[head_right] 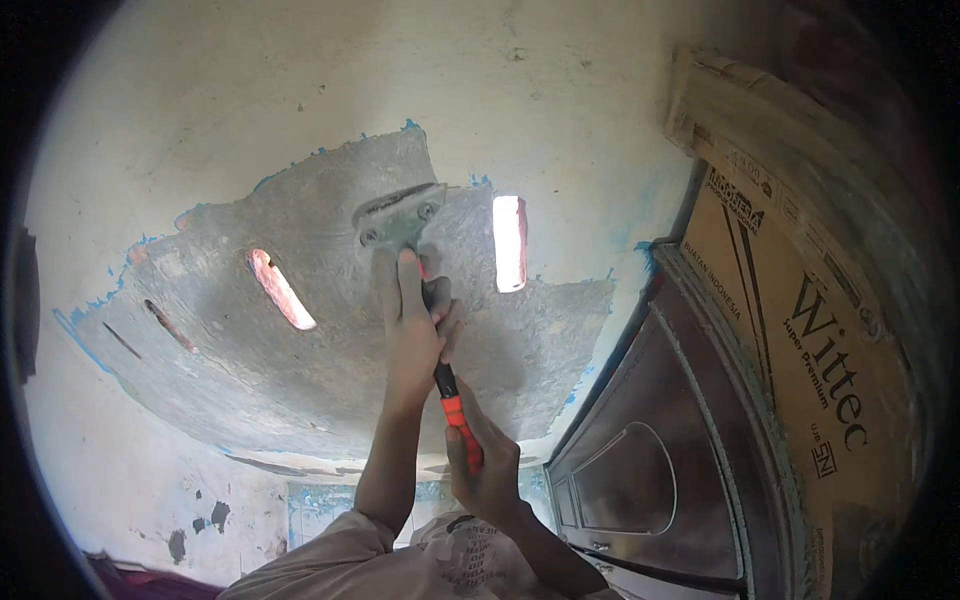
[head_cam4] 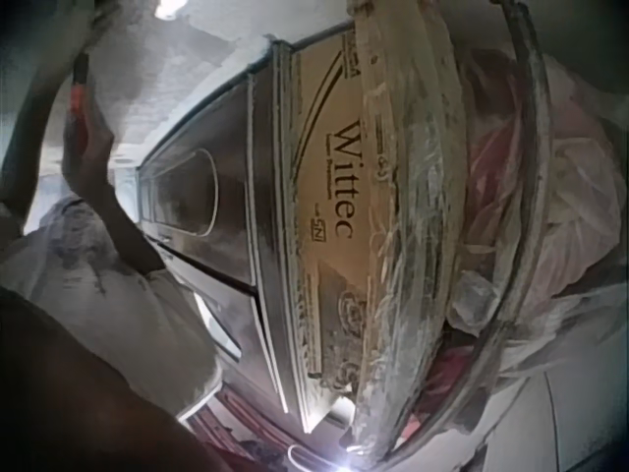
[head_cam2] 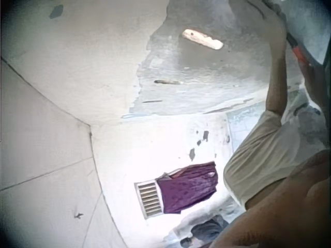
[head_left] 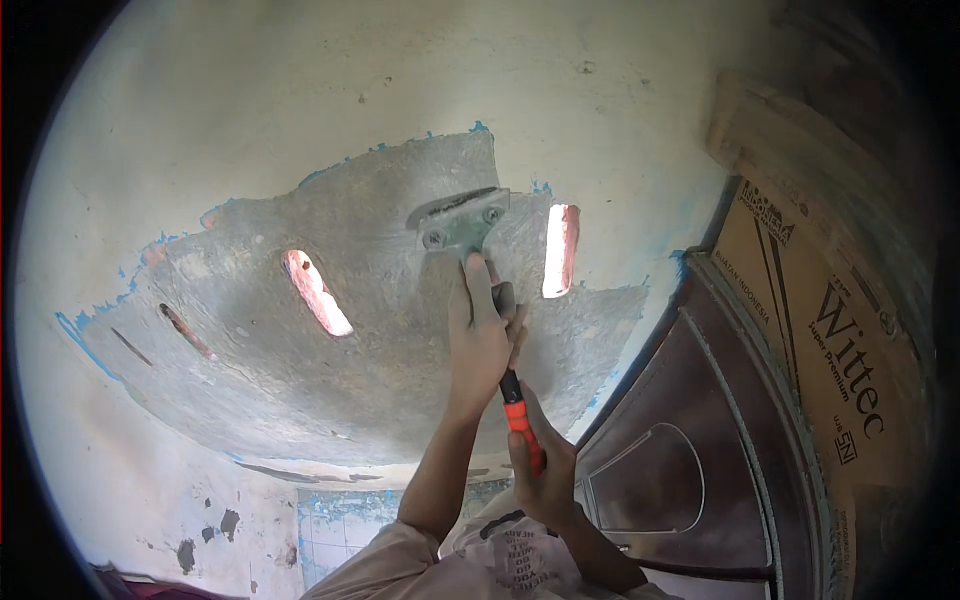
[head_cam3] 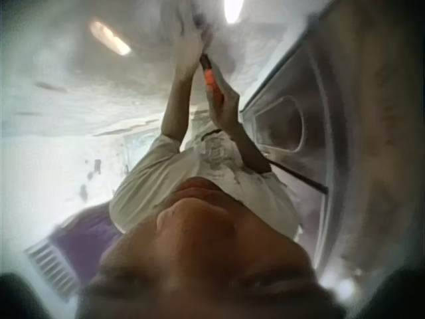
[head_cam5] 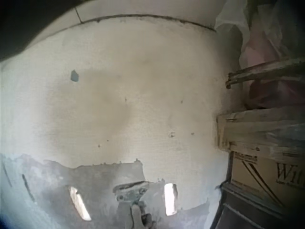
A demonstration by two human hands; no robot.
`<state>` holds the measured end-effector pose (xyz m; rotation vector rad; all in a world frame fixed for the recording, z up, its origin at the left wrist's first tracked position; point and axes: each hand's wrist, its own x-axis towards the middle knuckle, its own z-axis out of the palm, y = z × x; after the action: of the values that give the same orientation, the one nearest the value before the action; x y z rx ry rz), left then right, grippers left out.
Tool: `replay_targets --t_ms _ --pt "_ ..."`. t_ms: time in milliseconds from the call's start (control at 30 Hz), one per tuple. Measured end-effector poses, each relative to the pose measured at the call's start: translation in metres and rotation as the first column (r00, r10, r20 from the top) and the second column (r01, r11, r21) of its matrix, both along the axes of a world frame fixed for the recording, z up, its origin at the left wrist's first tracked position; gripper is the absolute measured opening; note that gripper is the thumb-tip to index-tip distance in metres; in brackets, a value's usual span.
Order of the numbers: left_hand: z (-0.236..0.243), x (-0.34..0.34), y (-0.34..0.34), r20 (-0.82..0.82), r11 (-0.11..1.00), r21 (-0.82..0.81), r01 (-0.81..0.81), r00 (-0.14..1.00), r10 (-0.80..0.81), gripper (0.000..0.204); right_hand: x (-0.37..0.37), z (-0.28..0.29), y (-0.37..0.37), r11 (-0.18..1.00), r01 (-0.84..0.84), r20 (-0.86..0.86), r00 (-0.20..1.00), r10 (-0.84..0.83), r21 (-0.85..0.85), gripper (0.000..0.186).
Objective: The person scrapes old paint and plaster from a damaged wall surface using a hand scraper tool.
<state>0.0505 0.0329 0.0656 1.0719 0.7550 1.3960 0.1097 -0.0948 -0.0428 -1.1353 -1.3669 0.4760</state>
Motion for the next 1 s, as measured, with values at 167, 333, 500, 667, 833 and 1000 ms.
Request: replay_targets --t_ms 167,333,500,667,833,1000 --pt "0.008 0.004 0.005 0.007 1.000 -0.009 -0.014 1.000 0.014 0.045 0.001 0.014 0.005 0.999 -0.045 -0.057 0.997 0.047 0.024 0.052" --pt "-0.008 0.003 0.005 0.021 0.999 0.040 0.021 1.000 -0.021 0.043 0.002 0.001 0.002 0.999 -0.007 -0.008 1.000 0.007 0.034 0.052" --pt "-0.018 0.000 0.026 -0.127 0.980 0.192 -0.050 0.989 0.076 0.044 0.006 0.015 0.006 0.999 -0.020 0.013 1.000 0.020 -0.026 0.051" --pt "0.001 -0.001 0.010 0.106 0.997 0.031 0.073 0.991 -0.076 0.036 0.007 0.005 0.012 0.999 -0.010 -0.002 1.000 0.010 0.047 0.051" --pt "-0.054 0.009 -0.013 0.060 0.989 0.136 -0.058 0.997 0.050 0.024 0.016 -0.052 -0.009 1.000 -0.002 -0.014 1.000 0.001 -0.016 0.051" --pt "-0.070 -0.001 -0.008 0.160 0.996 0.084 -0.028 0.987 0.014 0.037 0.024 -0.064 -0.015 0.992 -0.109 -0.016 0.994 0.109 -0.069 0.058"
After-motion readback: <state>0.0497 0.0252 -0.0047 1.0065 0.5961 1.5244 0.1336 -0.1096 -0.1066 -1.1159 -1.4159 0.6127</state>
